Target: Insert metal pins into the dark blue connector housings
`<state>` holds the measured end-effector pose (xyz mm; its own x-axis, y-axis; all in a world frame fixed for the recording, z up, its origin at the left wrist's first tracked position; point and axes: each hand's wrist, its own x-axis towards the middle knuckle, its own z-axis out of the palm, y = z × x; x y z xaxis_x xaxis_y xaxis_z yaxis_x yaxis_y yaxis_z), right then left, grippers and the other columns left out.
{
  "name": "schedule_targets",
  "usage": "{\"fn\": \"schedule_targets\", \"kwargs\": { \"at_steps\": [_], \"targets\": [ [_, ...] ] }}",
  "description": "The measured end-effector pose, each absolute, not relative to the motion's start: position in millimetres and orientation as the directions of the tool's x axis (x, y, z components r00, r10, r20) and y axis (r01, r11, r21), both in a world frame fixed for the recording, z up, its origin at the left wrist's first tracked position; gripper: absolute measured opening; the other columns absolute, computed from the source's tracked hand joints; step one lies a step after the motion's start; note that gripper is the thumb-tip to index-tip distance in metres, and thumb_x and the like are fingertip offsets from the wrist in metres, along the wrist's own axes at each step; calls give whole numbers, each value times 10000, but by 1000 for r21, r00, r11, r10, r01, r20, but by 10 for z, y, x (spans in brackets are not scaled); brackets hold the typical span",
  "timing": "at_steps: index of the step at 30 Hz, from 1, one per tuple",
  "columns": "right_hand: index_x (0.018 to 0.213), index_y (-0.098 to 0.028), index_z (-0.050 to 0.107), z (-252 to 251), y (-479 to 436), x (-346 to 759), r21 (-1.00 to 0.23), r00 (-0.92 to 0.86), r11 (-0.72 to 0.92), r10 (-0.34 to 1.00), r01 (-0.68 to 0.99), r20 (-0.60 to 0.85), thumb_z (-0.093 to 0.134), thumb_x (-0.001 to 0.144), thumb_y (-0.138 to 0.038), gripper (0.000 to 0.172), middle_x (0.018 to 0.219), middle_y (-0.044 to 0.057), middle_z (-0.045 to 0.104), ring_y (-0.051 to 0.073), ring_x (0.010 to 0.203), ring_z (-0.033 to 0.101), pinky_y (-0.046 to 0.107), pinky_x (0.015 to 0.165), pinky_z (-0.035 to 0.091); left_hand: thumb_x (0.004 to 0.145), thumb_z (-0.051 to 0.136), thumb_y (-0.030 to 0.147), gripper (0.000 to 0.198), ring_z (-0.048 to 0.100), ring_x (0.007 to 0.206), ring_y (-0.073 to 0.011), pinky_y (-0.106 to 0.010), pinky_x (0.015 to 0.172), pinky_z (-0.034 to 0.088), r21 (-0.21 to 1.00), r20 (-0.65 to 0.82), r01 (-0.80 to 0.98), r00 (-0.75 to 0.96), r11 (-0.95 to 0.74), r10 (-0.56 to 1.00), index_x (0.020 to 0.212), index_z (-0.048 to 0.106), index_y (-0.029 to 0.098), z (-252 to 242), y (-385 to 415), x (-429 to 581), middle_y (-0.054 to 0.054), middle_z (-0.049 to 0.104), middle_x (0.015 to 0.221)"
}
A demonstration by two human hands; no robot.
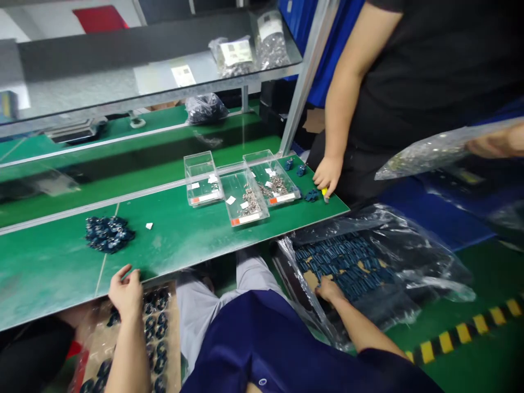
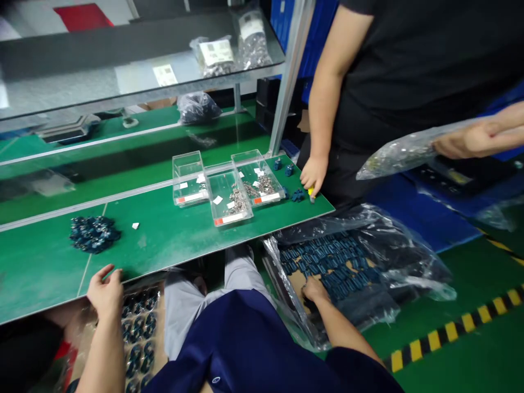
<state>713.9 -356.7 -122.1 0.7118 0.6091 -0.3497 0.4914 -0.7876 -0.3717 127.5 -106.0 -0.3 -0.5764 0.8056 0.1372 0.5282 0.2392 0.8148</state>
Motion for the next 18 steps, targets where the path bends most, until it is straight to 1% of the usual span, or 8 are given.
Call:
{"fn": "schedule_targets", "kwargs": {
  "at_steps": [3,5,6,8,10,14,16,18],
  "targets": [
    [565,-243,442,-830,-3491,7359,-328,765,-831,548,450,-339,741,489,-246,308,623,128,659,375,706,708,493,696,536,696,694,415,491,627,704,-191,-401,797,546,871,174,472,-554,135,814,1111,689,152,53,-1084,1458,-34,678,798],
    [719,-230,523,-431,-3342,7293,-485,784,-774,569,407,-249,778,546,-350,331,826,177,719,367,857,720,506,817,543,740,691,421,445,663,812,-198,-405,866,547,911,222,413,-475,-7,851,1093,681,149,124,-1100,1691,-78,707,959],
    [827,-217,556,-217,-3232,7168,-623,767,-678,613,389,-188,794,567,-400,398,930,186,728,345,916,719,493,864,544,750,699,423,426,672,852,-202,-406,888,546,927,230,370,-425,-63,876,1076,678,149,171,-1113,1846,-92,709,998],
    [1030,-208,546,181,-2943,6765,-885,644,-355,761,302,-85,806,610,-460,554,1057,165,729,284,982,717,435,907,552,751,729,416,411,685,902,-209,-405,908,551,963,190,236,-245,-132,951,1062,668,155,296,-1160,2209,-101,714,1012],
    [1116,-214,524,493,-2599,6264,-964,451,-107,893,242,13,819,654,-455,598,1122,137,726,247,1023,708,391,914,555,759,751,404,417,695,922,-207,-394,904,559,989,115,89,28,-117,993,1085,657,162,465,-1243,2591,-105,717,1022],
    [1136,-215,584,872,-2024,5422,-867,220,126,940,482,259,853,679,-413,567,1119,94,726,225,975,704,337,829,567,766,774,391,527,683,935,-192,-357,847,572,993,97,-99,439,-59,893,1218,600,182,842,-1415,3151,-123,686,1144],
    [1132,-212,613,990,-1850,5170,-772,49,286,924,567,378,821,731,-375,480,1100,85,722,227,987,692,351,857,561,726,813,381,600,666,982,-203,-334,823,572,991,105,-126,491,-48,865,1248,581,195,956,-1438,3262,-128,650,1218],
    [1117,-211,636,1070,-1725,5011,-685,-101,437,876,583,472,768,786,-329,375,1082,87,711,234,1017,672,380,903,548,711,828,371,590,659,1006,-209,-332,844,566,983,115,-178,437,-40,892,1221,591,192,983,-1417,3268,-126,637,1232]
  ]
}}
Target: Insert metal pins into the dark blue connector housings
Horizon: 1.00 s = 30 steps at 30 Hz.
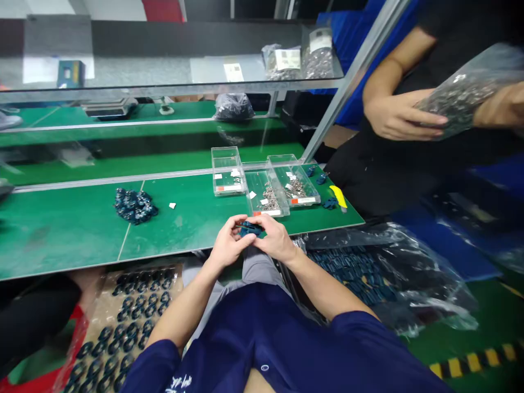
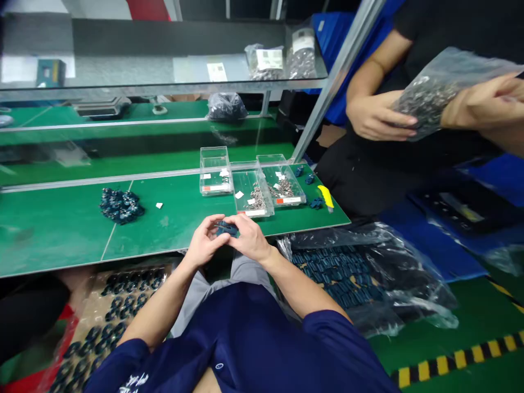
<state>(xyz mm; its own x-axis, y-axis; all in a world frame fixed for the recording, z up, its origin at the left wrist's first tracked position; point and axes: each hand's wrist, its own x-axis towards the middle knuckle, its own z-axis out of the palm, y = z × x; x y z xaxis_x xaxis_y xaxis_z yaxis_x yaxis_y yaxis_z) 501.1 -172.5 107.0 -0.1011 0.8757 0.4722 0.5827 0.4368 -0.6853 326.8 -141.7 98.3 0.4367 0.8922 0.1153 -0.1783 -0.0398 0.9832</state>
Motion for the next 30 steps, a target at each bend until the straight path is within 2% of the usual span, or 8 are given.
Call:
{"fn": "schedule_targets", "kwargs": {
  "at_steps": [2,5,9,13,17,22,26,30],
  "targets": [
    [1158,-212,629,1107,-1630,4906,-661,-182,516,842,544,508,762,792,-320,404,1127,96,689,245,1063,646,403,930,539,729,814,375,534,664,985,-204,-337,858,560,962,109,-273,337,-14,935,1180,599,187,941,-1379,3208,-118,653,1177],
    [1248,-221,587,1104,-1526,4788,-765,-188,501,864,405,467,788,781,-350,525,1218,95,645,229,1071,635,376,898,554,764,777,405,500,675,887,-186,-329,774,564,899,29,-429,262,90,965,1179,576,212,841,-1328,3092,-83,676,1053],
    [1161,-210,632,1099,-1425,4689,-818,-140,478,878,319,458,751,816,-328,384,1136,77,655,200,1004,627,341,859,544,789,740,410,453,681,907,-193,-335,763,564,823,-66,-516,330,238,942,1169,584,218,761,-1294,3010,-87,678,1115],
    [1084,-196,681,1055,-1371,4735,-780,-192,492,870,385,454,783,776,-325,349,1027,65,663,194,936,607,336,834,518,777,745,363,508,626,1168,-274,-400,945,533,893,-4,-412,392,179,920,1234,597,198,706,-1264,2968,-125,626,1302],
    [1050,-171,728,859,-1391,4917,-849,-276,370,920,377,278,831,726,-389,404,851,25,650,144,747,595,280,707,505,726,787,287,718,537,1314,-290,-448,1121,415,988,43,-149,560,49,827,1386,514,214,647,-1197,2951,-129,566,1413],
    [1067,-160,742,863,-1136,5486,-880,-329,231,940,416,91,752,801,-277,291,781,-14,715,116,663,634,227,647,495,793,714,288,596,627,1156,-262,-453,1064,452,988,-85,155,556,-3,827,1355,537,199,527,-1165,3054,-123,653,1273],
    [883,-97,734,959,-507,6033,-784,-33,99,995,613,99,589,891,-129,149,716,-31,684,66,665,585,199,716,440,806,690,266,541,637,1112,-223,-421,1051,448,985,-132,162,479,61,868,1322,537,207,343,-1200,3111,-95,677,1191],
    [619,-92,628,685,-18,6064,-743,-105,44,994,668,-36,765,787,-143,222,516,-89,526,33,516,475,199,676,445,788,712,266,540,652,1084,-216,-416,1042,451,983,-180,120,437,141,881,1297,547,201,213,-1240,3128,-95,677,1179]
  ]
}}
